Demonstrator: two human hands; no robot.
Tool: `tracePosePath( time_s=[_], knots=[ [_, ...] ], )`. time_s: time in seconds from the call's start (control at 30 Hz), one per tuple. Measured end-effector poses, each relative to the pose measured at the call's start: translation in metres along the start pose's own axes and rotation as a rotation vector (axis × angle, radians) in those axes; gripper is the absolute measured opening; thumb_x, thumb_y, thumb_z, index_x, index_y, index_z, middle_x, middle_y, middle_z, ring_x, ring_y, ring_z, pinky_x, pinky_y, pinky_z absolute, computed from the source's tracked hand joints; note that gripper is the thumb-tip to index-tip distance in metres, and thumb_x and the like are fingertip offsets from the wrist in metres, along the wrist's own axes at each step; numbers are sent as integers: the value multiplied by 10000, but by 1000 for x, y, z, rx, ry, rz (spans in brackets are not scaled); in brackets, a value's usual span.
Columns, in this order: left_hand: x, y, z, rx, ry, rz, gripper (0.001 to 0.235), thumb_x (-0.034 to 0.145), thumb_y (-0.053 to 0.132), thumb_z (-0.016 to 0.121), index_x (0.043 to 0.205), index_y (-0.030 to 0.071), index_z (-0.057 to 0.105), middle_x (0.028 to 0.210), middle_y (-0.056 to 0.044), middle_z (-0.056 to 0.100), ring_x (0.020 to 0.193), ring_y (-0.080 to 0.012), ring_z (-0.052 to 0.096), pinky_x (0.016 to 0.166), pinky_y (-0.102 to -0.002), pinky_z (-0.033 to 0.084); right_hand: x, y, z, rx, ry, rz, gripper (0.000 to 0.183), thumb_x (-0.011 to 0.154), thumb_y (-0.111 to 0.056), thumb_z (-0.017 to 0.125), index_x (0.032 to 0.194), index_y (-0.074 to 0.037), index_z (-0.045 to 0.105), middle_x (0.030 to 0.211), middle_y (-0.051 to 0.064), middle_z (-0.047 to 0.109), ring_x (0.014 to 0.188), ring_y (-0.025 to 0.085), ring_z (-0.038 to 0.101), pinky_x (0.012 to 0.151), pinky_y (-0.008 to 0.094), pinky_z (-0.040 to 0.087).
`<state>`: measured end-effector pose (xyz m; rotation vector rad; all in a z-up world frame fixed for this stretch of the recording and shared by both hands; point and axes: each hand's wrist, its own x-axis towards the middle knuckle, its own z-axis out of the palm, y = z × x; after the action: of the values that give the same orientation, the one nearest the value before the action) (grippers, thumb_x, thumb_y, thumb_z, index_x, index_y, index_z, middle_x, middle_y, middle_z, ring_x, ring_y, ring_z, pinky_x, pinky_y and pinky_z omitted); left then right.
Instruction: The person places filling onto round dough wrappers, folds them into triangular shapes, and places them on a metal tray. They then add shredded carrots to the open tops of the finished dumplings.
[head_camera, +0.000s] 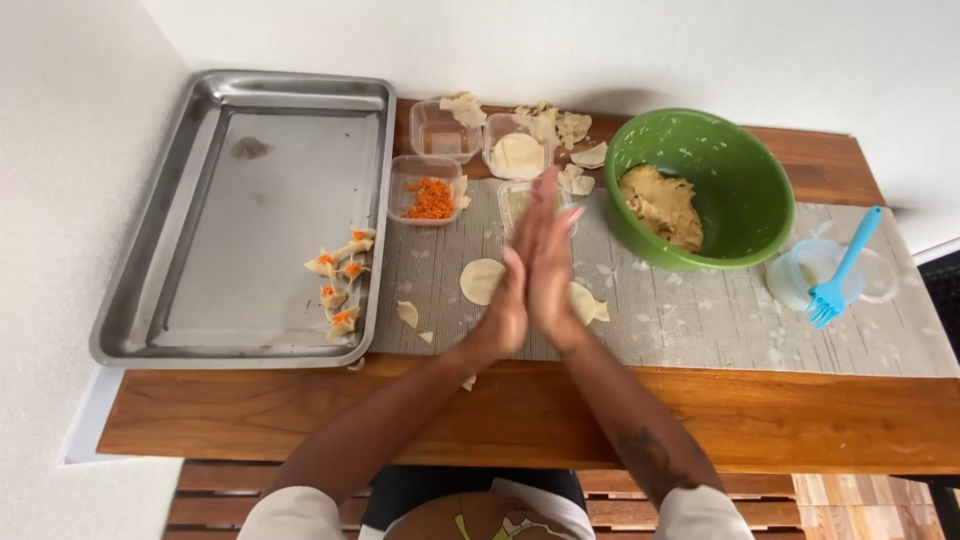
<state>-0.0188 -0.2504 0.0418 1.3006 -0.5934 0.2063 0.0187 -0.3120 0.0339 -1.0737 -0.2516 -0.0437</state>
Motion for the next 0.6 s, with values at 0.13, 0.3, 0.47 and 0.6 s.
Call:
tracePosePath(
  time_s=[0.13, 0.3, 0.47, 0.6],
  knots=[
    [34, -28, -47, 74, 389, 33, 695, 1126, 601, 99, 1696, 205, 62, 1765, -75, 19, 1611, -342, -50, 1284, -547, -66, -30, -10, 13, -333, -332, -113, 724, 1022, -459, 227, 1585, -5, 262, 1632, 262, 244, 1497, 412, 212, 1212, 625, 154],
    [44, -37, -69, -188, 773, -17, 444, 1139, 269, 463, 1560, 129, 435, 1405, -180, 641, 1096, -301, 756, 1000, -444, 594, 4, -31, -15, -237, -83, -158, 350, 982, 159, 540, 651, 47, 506, 1080, 283, 737, 728, 418, 780, 614, 423, 694],
    [6, -142, -83, -40, 616, -84, 620, 1134, 504, 337, 641, 168, 507, 434, 50, 374, 326, -69, 306, 365, -182, 270, 49, 18, -74, -175, 297, -264, 711, 1109, -283, 512, 444, -52, 412, 284, 137, 358, 156, 225, 391, 173, 262, 232],
    [-1, -97, -76, 139, 316, -16, 634, 1099, 527, 167, 580, 218, 359, 461, 54, 307, 378, -105, 273, 429, -238, 264, 57, 41, -118, -1045, -50, -807, 578, 1056, -456, 585, 587, -118, 605, 732, 35, 389, 703, 276, 377, 711, 410, 374]
  ],
)
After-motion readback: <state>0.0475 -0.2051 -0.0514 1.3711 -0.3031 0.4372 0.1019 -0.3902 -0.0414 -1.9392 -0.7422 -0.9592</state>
